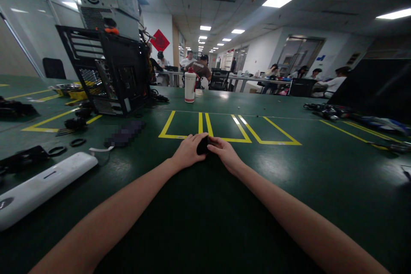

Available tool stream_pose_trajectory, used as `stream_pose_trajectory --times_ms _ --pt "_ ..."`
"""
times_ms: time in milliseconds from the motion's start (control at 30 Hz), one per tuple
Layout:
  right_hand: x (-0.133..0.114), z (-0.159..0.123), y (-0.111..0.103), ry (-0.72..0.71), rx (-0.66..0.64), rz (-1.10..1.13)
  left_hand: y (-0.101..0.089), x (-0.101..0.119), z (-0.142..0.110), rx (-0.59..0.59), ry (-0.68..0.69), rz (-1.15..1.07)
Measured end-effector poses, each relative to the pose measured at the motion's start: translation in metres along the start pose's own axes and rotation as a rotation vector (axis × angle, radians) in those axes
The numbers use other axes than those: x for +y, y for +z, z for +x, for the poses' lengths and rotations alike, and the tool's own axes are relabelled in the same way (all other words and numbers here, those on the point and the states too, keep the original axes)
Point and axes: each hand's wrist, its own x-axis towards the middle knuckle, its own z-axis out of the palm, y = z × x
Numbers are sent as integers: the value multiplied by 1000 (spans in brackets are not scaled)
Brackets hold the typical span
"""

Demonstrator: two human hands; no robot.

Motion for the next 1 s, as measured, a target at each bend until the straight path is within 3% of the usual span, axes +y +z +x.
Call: stream_pose_trajectory --times_ms 133,267,433,667,833,1000 --pt "-3 -5 2 -41 -25 7 0 0 -1 1 -2 0" --pt "-1 -3 2 -65 41 -7 1 -1 -1 4 -4 5" --pt "2 1 0 -1 31 12 1 0 0 5 -11 6" --pt "-2 -3 2 -54 38 -4 1 0 0 0 -21 5" --pt "1 0 1 1 27 -41 0 0 0 -6 -21 -6" --pt "-1 -2 1 -95 41 -50 1 0 1 -8 -28 -11"
